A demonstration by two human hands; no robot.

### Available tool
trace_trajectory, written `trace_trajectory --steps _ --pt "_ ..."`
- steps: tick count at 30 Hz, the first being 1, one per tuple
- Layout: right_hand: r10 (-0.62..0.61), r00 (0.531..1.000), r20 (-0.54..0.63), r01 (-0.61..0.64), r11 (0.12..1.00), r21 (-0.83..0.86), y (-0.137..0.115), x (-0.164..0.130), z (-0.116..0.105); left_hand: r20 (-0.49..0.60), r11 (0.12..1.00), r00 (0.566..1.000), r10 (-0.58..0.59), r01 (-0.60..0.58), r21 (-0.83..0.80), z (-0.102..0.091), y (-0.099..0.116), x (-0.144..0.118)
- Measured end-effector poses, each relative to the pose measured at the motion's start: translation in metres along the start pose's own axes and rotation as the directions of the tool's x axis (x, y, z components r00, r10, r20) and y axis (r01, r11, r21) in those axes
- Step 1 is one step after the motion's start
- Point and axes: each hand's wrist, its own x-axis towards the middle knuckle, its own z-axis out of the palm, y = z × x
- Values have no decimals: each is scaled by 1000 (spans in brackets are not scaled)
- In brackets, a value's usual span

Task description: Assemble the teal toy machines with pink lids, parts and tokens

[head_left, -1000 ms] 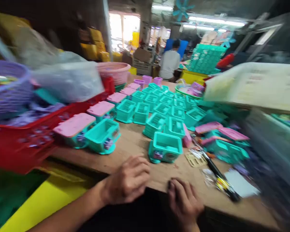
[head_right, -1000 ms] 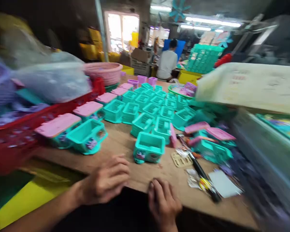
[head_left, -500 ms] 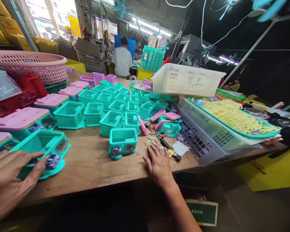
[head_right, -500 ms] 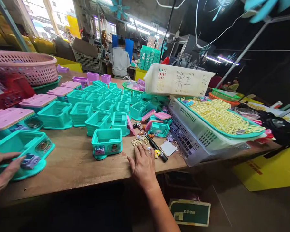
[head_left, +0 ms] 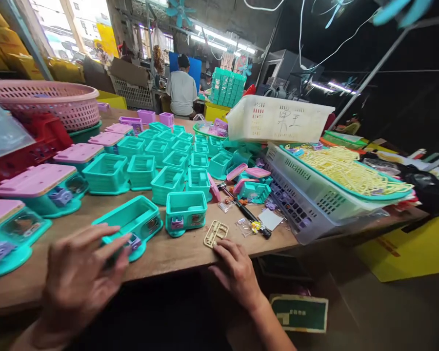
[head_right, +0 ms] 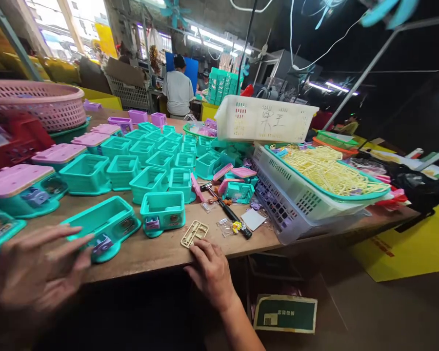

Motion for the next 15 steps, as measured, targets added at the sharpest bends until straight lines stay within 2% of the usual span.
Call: trace_trajectory --steps 1,3,5,7,11,13,15 --pt "-6 1000 -19 6 1000 8 0 -1 3 24 997 997 78 -78 -15 3 11 -2" --pt "-13 997 -78 16 999 36 -3 -4 6 115 970 974 194 -173 -168 13 37 -3" --pt "-23 989 -146 34 997 72 -9 -7 6 204 939 950 236 -168 -300 28 61 0" --pt "-20 981 -193 43 992 114 -17 -9 1 252 930 940 230 -136 -342 44 79 5" --pt "59 953 -299 8 975 220 -31 -7 -24 311 890 914 259 -101 -444 79 93 16" --pt "75 929 -363 14 972 236 -36 -2 -41 376 804 883 282 -4 -595 95 97 25" --pt "63 907 -416 31 976 216 -37 6 -59 494 656 833 251 228 -719 108 107 38"
